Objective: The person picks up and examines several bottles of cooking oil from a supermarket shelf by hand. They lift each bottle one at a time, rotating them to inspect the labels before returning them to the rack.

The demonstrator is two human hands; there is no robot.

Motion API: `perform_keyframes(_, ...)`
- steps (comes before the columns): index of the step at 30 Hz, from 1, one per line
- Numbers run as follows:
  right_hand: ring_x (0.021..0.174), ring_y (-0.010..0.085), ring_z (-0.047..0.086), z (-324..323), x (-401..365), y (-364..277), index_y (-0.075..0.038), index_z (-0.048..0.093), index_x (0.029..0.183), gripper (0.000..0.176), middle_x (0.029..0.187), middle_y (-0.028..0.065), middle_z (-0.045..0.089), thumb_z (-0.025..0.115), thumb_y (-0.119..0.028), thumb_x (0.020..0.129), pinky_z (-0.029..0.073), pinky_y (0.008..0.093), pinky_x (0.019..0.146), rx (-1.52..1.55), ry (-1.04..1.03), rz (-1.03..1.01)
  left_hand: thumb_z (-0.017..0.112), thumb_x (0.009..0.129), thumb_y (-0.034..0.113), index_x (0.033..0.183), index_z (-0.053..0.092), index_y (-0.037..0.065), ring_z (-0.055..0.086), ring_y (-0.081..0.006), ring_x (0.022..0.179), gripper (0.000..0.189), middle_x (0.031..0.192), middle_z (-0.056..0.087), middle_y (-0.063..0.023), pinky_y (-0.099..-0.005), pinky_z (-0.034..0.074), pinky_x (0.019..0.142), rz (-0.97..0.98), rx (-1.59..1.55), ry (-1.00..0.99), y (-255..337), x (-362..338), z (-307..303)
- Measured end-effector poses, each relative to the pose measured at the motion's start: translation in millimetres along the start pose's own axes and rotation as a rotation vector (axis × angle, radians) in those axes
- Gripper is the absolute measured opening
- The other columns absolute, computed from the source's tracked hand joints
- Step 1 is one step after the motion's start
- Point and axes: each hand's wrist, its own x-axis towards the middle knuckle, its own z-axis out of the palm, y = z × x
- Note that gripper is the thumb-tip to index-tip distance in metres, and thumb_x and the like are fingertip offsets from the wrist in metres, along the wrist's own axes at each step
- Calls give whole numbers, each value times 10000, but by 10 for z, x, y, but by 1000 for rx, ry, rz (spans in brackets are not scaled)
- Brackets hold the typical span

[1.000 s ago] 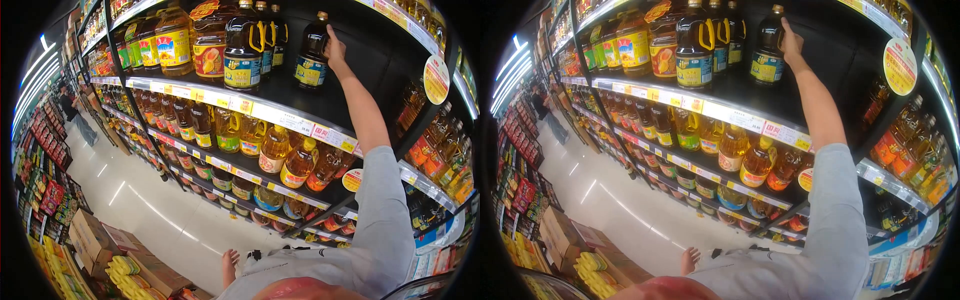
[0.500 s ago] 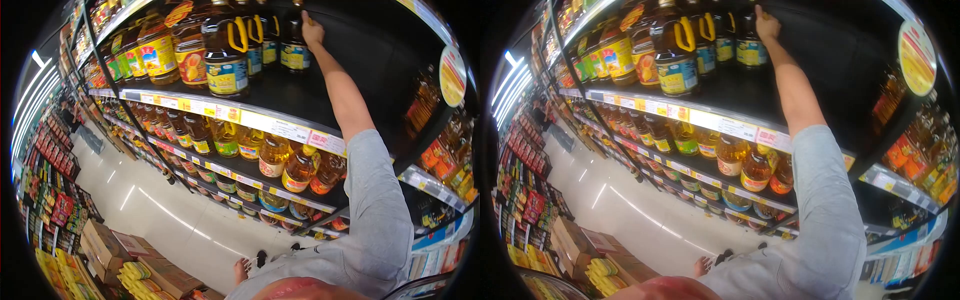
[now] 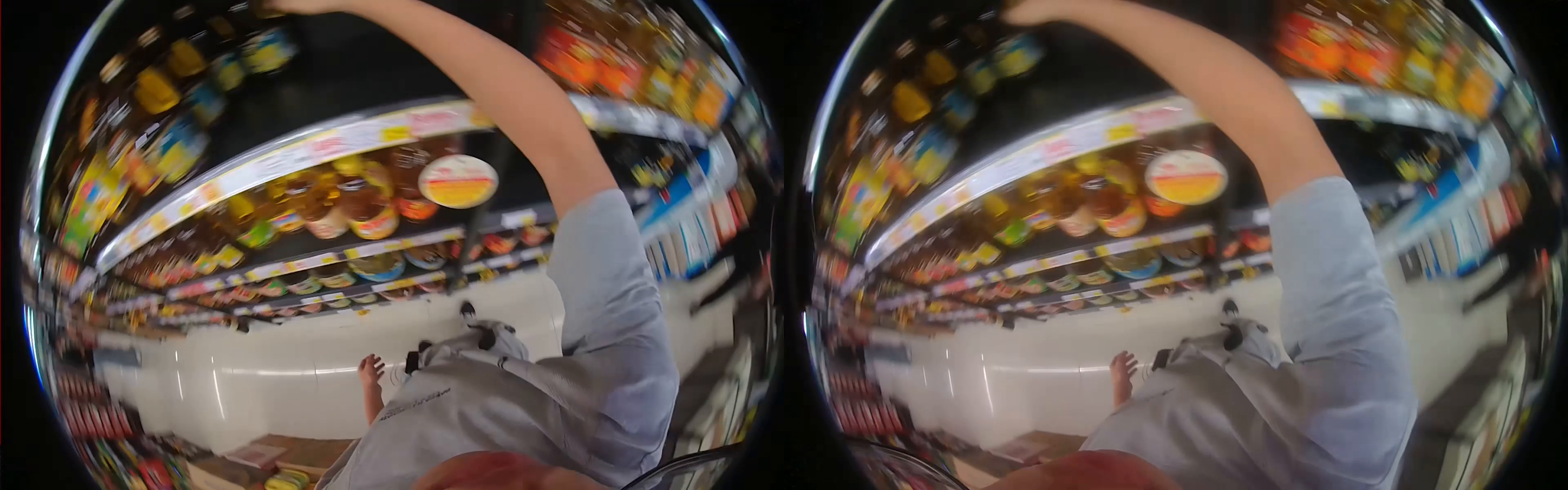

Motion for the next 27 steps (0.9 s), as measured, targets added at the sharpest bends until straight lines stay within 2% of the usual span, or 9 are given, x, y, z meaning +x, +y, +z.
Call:
perform_keyframes(2, 662, 323, 672, -223, -530, 7, -15, 681, 773, 304, 713, 171, 681, 624, -312, 807, 535, 403, 611, -49, 111, -203, 608, 916, 361, 1238, 563, 69, 676, -279, 939, 437, 1117, 682, -127, -398, 513, 749, -10, 113, -76, 12, 183, 53)
perform_keyframes(3, 947, 377, 672, -248, -684, 64, -80, 742, 980, 581, 950, 187, 712, 548, -611, 845, 525, 465, 834, -146, -110, -285, 611, 915, 367, 1241, 564, 74, 674, -282, 935, 440, 1117, 680, -130, -407, 505, 760, -5, 148, -128, 26, 257, 86)
perform_keyframes(4, 763, 304, 698, -325, -1114, 23, -43, 730, 911, 587, 782, 133, 710, 614, -611, 823, 542, 401, 732, -51, 49, -370, 610, 915, 369, 1231, 570, 75, 671, -278, 935, 433, 1122, 678, -130, -405, 498, 760, 19, 196, -160, 175, 144, 219)
perform_keyframes(10, 699, 163, 621, -758, -3261, 488, -99, 693, 868, 166, 908, 24, 659, 720, -240, 783, 475, 265, 482, -82, 341, -798, 606, 919, 371, 1207, 582, 88, 667, -253, 912, 405, 1100, 682, -108, -386, 487, 738, 71, 350, -238, 360, 105, 897)
perform_keyframes(14, 574, 201, 626, -872, -4333, 1712, -67, 694, 804, 63, 794, 65, 689, 713, -83, 746, 498, 287, 490, -23, 387, -382, 630, 903, 326, 1195, 594, 77, 675, -237, 851, 386, 1035, 686, -97, -329, 478, 656, 86, 377, -353, 189, 71, 1234)
perform_keyframes(19, 690, 192, 712, -1256, -5584, 2981, -21, 696, 1001, 179, 836, 121, 716, 688, -104, 843, 546, 296, 614, 42, 614, 707, 638, 895, 331, 1168, 630, 9, 663, -208, 831, 422, 995, 699, -121, -307, 491, 643, 258, 569, -483, -138, 84, 1739)
perform_keyframes(22, 853, 175, 683, -1553, -6279, 3993, 1, 671, 1069, 263, 935, 104, 717, 703, -154, 859, 525, 300, 767, 303, 802, 878, 631, 894, 329, 1146, 640, 6, 662, -187, 844, 410, 975, 699, -122, -301, 496, 650, 527, 937, -608, -372, 150, 2211)
perform_keyframes(24, 871, 163, 668, -1890, -6489, 4503, 7, 655, 1102, 302, 992, 100, 704, 711, -160, 857, 518, 295, 778, 279, 828, 897, 632, 893, 317, 1116, 648, 2, 658, -166, 857, 387, 946, 699, -119, -287, 499, 659, 136, 657, -482, -183, -230, 2893)
perform_keyframes(27, 930, 169, 645, -2312, -6624, 5143, 11, 579, 1236, 441, 1099, 104, 666, 721, -160, 855, 510, 287, 802, 239, 866, 880, 612, 936, 236, 1122, 636, 7, 652, -165, 867, 295, 972, 681, -100, -282, 520, 705, 162, 715, -517, -135, -634, 3704)
